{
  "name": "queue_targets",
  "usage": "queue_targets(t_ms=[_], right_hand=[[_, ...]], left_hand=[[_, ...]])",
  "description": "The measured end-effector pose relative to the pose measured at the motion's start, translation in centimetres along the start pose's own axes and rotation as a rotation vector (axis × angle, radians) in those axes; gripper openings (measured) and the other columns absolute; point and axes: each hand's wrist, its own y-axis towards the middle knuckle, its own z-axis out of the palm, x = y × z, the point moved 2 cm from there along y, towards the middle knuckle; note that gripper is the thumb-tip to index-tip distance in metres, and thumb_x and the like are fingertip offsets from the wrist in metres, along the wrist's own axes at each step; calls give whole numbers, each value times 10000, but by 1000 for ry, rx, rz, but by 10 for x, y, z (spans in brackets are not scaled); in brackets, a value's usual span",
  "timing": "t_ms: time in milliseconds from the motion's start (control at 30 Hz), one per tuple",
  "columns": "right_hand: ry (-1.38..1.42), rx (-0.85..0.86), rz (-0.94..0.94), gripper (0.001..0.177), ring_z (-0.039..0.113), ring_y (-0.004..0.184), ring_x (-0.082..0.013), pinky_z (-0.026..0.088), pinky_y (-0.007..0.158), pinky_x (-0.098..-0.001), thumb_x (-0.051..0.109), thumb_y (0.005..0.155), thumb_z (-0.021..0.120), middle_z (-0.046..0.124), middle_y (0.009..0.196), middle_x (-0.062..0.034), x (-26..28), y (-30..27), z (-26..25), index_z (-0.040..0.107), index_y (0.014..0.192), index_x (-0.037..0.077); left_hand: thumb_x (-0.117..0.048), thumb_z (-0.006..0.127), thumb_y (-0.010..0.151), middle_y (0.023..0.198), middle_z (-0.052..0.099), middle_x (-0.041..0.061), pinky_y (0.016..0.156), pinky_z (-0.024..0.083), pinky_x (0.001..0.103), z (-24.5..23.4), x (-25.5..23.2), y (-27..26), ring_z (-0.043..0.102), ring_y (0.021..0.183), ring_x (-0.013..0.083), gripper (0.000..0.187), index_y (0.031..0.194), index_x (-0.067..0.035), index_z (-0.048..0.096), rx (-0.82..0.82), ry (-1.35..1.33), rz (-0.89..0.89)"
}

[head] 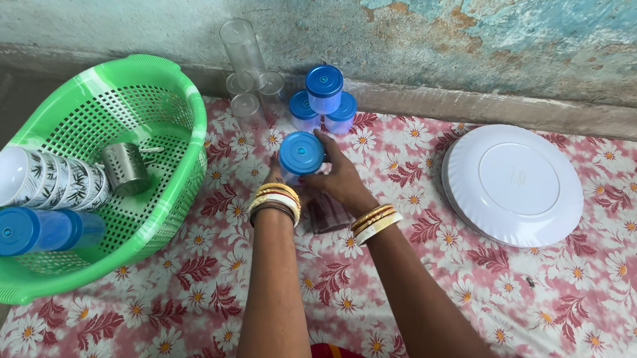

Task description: The person wipes several small blue plastic containers with a dark cloth, handling them one at a time. The containers are picked from a green basket, wiped on all sides, and placed on the floor beside other cleaned containers.

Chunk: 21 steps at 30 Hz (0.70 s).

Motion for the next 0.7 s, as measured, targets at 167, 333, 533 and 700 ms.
queue_targets(t_ms=[167, 333, 533, 700], right_hand=[[-37, -154, 13, 990, 618, 1278, -281, 469, 1086, -404, 226, 671, 920, 642, 1363, -180, -13, -3, -1, 391, 1491, 57], [-284, -446, -54, 948, 707, 1139, -305, 533, 1033, -396, 260, 645, 971, 698, 1240, -206, -53, 17, -40, 454, 1402, 20], [-384, -631, -26, 946, 722, 1100, -346, 562, 972, -414, 240, 624, 997, 709, 1211, -212, -106, 62, -93, 474, 1380, 15], [-483, -650, -86, 970, 683, 1124, -387, 546, 963, -444, 201, 593, 1011, 691, 1230, -219, -135, 101, -103, 471, 1378, 22]], left_hand=[[-720, 359, 1012, 1411, 613, 200, 872, 590, 529, -12, 19, 15, 668, 1163, 347, 771, 1465, -120, 530, -274, 370, -32], [-589, 507, 944, 1438, 568, 88, 953, 542, 557, -22, 22, 21, 601, 1179, 304, 639, 1482, -257, 408, -425, 432, 17], [-464, 632, 907, 1444, 597, 88, 956, 554, 508, -31, 7, 15, 610, 1154, 266, 639, 1465, -188, 490, -312, 458, 81], [-477, 581, 933, 1411, 597, 59, 946, 556, 489, -40, -5, 5, 608, 1142, 243, 585, 1438, -190, 518, -323, 469, 82]])
